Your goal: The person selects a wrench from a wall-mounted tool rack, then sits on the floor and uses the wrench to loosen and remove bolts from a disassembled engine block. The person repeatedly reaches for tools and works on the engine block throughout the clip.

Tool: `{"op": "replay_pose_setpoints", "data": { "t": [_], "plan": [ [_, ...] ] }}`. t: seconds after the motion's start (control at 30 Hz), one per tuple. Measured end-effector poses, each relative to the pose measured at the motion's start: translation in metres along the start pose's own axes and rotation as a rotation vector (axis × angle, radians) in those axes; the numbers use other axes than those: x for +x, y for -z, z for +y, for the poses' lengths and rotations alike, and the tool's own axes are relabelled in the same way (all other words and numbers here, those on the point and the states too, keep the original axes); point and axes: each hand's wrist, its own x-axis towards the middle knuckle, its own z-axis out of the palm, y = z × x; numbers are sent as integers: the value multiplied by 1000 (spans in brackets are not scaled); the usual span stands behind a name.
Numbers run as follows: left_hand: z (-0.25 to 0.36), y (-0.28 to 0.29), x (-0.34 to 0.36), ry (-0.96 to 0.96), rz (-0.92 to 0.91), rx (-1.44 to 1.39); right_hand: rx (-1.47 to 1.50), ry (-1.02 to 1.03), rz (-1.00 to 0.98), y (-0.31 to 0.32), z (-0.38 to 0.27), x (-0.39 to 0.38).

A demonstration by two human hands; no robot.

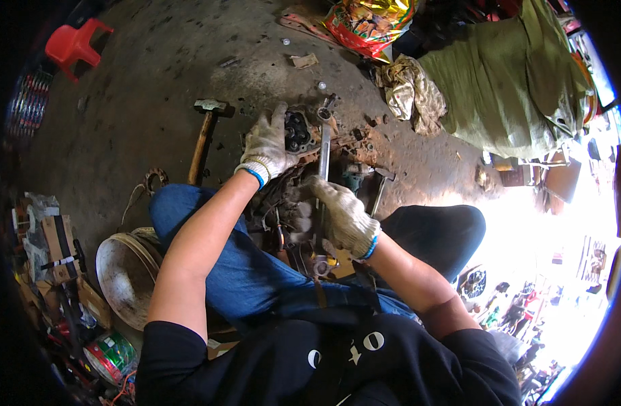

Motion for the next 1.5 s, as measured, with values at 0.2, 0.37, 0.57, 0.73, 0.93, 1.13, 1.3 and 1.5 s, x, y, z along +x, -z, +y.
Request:
{"op": "replay_pose_setpoints", "data": {
  "t": [0.2,0.37,0.57,0.73,0.93,1.13,1.3,1.5],
  "plan": [
    [-2,-3,0,16,-45,25,-179,123,53,49,-1,0],
    [-10,-11,7,-29,-41,115,-393,206,214,61,-8,-4],
    [-9,-3,-6,-47,-71,41,-420,411,275,58,-31,-11],
    [5,28,-28,-145,-43,-45,-590,628,220,57,-75,3],
    [0,12,-16,-386,400,-193,-730,532,256,45,-172,78],
    [-24,27,-6,-208,378,-351,-998,517,371,-34,-226,122],
    [-34,45,-26,49,190,-491,-1062,229,349,-97,-210,90],
    [-15,11,-109,364,22,-776,-1126,-240,-28,-152,-175,7]
  ]
}}
